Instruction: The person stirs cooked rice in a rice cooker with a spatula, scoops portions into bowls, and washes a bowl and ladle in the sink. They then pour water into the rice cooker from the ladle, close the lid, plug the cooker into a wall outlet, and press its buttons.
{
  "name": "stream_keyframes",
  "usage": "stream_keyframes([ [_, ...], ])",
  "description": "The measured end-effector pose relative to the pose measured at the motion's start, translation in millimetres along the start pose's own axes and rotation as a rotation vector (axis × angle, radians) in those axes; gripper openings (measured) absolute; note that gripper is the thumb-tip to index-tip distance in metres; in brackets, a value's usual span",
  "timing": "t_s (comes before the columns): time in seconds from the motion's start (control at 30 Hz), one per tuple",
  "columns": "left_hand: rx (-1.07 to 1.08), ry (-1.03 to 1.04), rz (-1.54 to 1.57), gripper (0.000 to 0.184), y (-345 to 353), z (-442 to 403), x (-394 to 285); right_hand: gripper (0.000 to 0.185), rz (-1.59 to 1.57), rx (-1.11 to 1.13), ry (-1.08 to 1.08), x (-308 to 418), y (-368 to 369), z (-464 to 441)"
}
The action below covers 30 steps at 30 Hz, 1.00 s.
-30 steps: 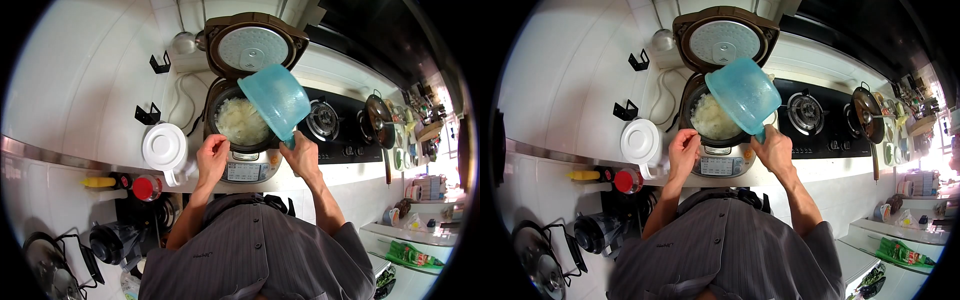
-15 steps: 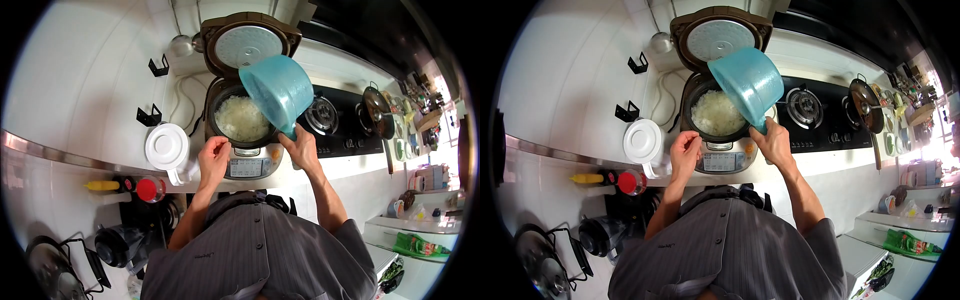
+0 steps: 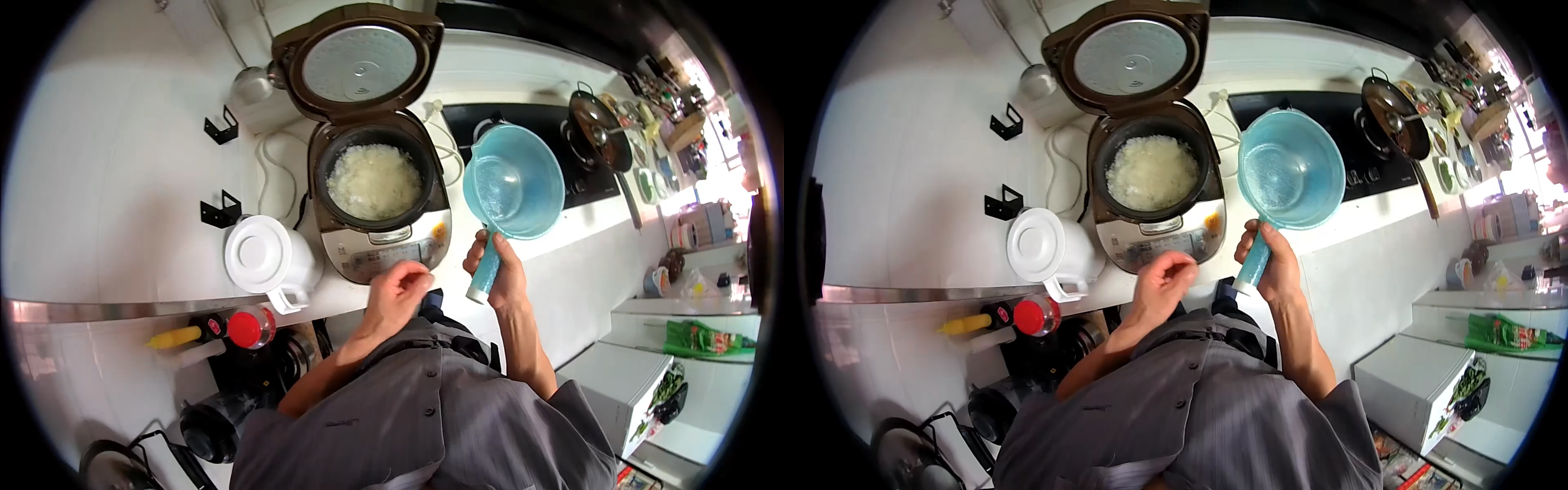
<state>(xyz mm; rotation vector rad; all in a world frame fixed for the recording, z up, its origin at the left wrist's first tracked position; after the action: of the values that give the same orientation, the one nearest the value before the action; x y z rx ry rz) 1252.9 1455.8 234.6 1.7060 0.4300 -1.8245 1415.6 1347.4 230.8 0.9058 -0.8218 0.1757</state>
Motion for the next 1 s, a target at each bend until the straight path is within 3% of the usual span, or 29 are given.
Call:
stream_keyframes([
  [0.07, 0.192, -0.034, -0.036, 0.018, 33, 4, 7, 0.042, 0.017, -0.018, -0.041, -3, -9, 18],
  [0.27, 0.423, -0.427, 0.176, 0.032, 118, 27, 37, 0.040, 0.022, 0.064, -0.029, -5, -41, 55],
  [0.33, 0.507, -0.437, 0.181, 0.038, 148, 32, 36, 0.039, 0.000, 0.062, -0.045, 3, -58, 68],
  [0.43, 0.583, -0.453, -0.051, 0.045, 210, 39, 45, 0.036, 0.017, 0.055, 0.012, 16, -105, 91],
  [0.57, 0.670, -0.329, 0.002, 0.061, 316, 52, 76, 0.034, 0.049, 0.033, 0.018, 51, -188, 133],
  [0.6, 0.668, -0.256, 0.002, 0.054, 343, 54, 83, 0.034, 0.031, 0.027, -0.005, 65, -206, 146],
  [0.7, 0.777, -0.396, 0.080, 0.038, 430, 66, 111, 0.039, 0.100, -0.054, -0.074, 106, -276, 188],
  [0.87, 0.935, -0.548, 0.142, 0.037, 561, 84, 134, 0.045, 0.053, -0.159, -0.127, 160, -376, 254],
  [1.0, 0.999, -0.712, 0.143, 0.037, 645, 92, 164, 0.055, -0.041, -0.348, -0.346, 187, -456, 295],
])
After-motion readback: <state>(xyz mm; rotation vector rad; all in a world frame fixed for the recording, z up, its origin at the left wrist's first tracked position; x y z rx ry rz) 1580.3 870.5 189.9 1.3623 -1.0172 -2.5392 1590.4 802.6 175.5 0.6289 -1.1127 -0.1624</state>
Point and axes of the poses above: each hand's wrist, its own z-axis away from the middle knuckle, its own y-axis out of the palm, x = y × z, the point moved 9 cm from there along -z, towards the middle knuckle, and after that the axes turned 5 degrees about z, right-handed, at the moved point
